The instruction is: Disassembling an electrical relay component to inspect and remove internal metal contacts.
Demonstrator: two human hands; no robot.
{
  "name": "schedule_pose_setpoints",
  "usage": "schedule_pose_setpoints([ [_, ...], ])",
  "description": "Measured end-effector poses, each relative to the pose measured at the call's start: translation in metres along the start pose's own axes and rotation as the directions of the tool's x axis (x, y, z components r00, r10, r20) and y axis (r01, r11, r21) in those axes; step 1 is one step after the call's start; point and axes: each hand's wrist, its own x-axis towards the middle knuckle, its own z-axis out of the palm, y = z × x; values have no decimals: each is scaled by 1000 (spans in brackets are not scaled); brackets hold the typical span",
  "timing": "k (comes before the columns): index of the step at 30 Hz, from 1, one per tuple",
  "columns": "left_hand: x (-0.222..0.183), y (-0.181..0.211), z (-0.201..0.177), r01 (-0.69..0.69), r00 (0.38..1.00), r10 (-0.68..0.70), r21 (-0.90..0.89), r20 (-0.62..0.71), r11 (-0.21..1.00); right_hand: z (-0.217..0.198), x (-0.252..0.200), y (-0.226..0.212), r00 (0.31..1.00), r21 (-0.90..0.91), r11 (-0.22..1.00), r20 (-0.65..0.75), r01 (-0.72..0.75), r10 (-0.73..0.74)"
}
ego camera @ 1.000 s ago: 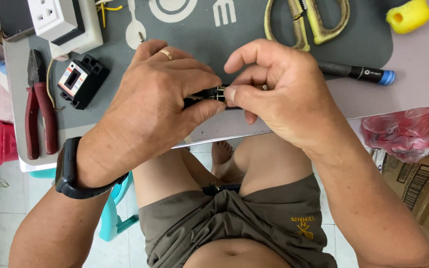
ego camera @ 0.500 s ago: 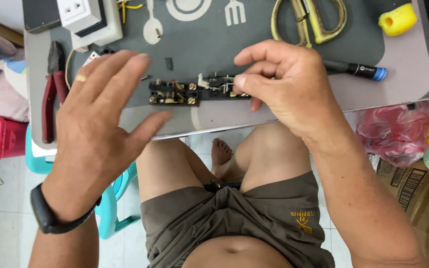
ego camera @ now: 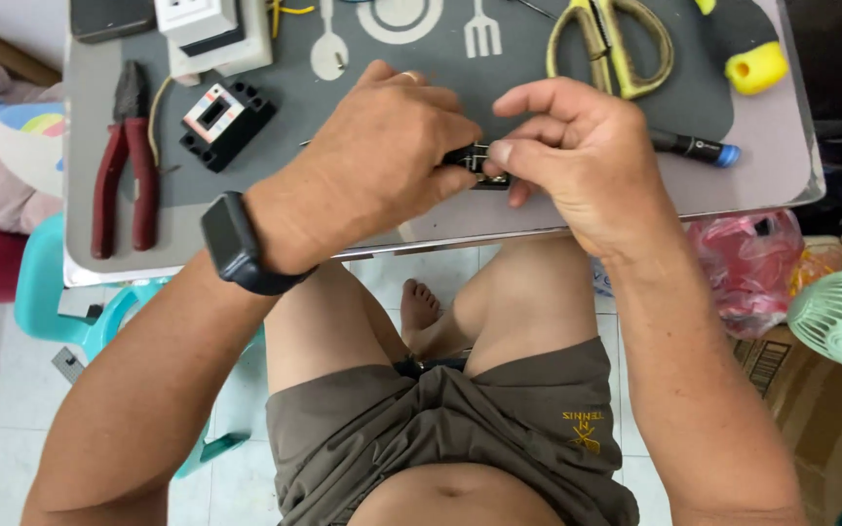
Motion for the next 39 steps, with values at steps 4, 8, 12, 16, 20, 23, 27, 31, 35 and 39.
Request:
schedule_pose_setpoints([
  [4, 1, 5, -9, 33, 999, -33, -55, 2, 998, -1, 1, -1, 1000, -8, 1000, 16, -6, 6],
  [8, 3, 7, -15, 127, 992, -124, -133, 30, 983, -1, 3, -1, 1000, -8, 1000, 31, 1, -1],
  [12, 6, 8, -22, 77, 996, -69, -186, 52, 979, -4, 3, 0, 999, -1, 1000, 39, -12, 12],
  [16, 0, 9, -33, 62, 992, -41, -167, 122, 984, -4, 2, 0, 999, 18, 1000, 45, -18, 17],
  [20, -2, 12, -49, -120, 991, 103, -201, -91, 972, -3, 1, 3, 999, -26, 1000, 42, 15, -14],
  [23, 1, 8, -32, -145, 985, 123, -192, -125, 971, 2, 0, 1, 1000, -64, 998, 27, 14, -12],
  [27, 4, 4, -20, -154, 986, 144, -112, -88, 982, 1, -3, -4, 1000, -129, 992, 4, 3, -3],
  [31, 5, 1, -18, -159, 987, 156, -95, -33, 983, -5, -11, -7, 998, -181, 982, 33, 63, -58],
  [35, 7, -1, -19, -155, 988, 156, -84, 8, 984, -5, -17, 7, 970, -401, 889, -5, 220, -242],
  [39, 7, 0, -28, -122, 988, 135, -164, 73, 979, -2, -17, 10, 932, -458, 820, 55, 343, -360],
])
